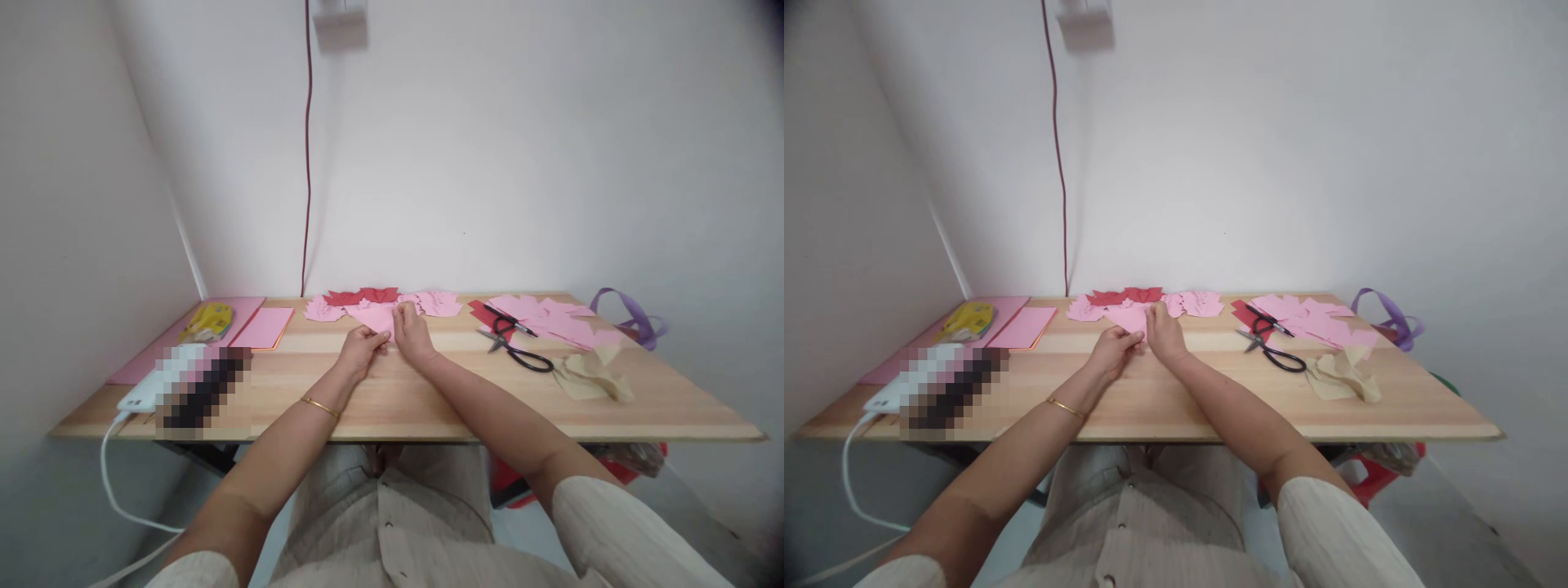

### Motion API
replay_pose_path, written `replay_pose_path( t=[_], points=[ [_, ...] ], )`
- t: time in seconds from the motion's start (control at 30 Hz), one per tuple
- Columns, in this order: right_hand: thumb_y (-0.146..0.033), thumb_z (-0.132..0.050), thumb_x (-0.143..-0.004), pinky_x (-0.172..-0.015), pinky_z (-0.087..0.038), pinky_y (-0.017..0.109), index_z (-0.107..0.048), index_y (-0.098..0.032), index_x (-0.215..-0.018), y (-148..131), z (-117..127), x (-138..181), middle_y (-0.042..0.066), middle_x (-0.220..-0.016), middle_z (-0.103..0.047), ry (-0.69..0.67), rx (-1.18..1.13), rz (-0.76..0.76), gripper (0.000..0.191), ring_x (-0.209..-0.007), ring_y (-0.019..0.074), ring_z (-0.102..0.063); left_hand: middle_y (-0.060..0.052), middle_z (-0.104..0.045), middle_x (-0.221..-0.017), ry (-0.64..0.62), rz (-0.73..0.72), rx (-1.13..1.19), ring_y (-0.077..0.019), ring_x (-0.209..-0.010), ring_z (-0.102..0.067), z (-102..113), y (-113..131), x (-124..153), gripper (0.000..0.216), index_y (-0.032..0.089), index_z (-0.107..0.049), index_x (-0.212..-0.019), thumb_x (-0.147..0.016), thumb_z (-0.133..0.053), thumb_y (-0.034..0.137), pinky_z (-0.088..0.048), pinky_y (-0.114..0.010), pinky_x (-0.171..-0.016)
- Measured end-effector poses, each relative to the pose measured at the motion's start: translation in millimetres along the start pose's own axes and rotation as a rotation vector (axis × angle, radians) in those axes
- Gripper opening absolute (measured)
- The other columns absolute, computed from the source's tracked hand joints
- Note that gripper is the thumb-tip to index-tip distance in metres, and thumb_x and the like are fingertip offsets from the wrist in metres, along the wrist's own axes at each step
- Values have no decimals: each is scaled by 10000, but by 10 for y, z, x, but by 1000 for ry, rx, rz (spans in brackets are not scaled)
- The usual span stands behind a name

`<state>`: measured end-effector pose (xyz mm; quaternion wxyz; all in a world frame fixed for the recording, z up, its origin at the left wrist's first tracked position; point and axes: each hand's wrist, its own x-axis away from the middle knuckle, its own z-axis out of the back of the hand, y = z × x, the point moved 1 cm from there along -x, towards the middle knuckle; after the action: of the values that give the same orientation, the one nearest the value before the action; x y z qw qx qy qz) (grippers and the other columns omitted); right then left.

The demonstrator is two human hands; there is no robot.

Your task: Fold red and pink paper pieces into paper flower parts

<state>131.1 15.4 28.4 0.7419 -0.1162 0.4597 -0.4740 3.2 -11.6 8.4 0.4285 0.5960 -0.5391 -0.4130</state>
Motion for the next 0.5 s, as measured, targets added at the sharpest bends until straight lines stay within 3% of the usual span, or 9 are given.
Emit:
replay_pose_path(
  t=[0.13,0.33,0.5],
  points=[
    [-370,-284,-942,-587,-310,282,-443,-199,-938,-4,5,8,47,-747,-561,-7,-4,-5,233,-619,199,-513,-10,-587,-489,37,-42,-81,-91,-453,-505,34,-2,-14,290,126,-582,-571,-537,-823,284,-389,-223,-501],
    [-358,-298,-943,-588,-318,277,-468,-201,-928,-31,14,9,56,-768,-585,-18,32,-7,232,-630,200,-527,-3,-596,-529,-75,13,-33,-99,-477,-520,14,10,-6,289,113,-629,-649,-497,-838,241,-431,-240,-531],
    [-338,-309,-944,-607,-328,278,-480,-200,-951,-41,20,-9,72,-818,-606,-45,57,-10,220,-669,210,-552,26,-576,-561,3,11,124,-80,-496,-514,27,114,2,330,131,-604,-676,-493,-847,261,-436,-216,-516]
  ],
)
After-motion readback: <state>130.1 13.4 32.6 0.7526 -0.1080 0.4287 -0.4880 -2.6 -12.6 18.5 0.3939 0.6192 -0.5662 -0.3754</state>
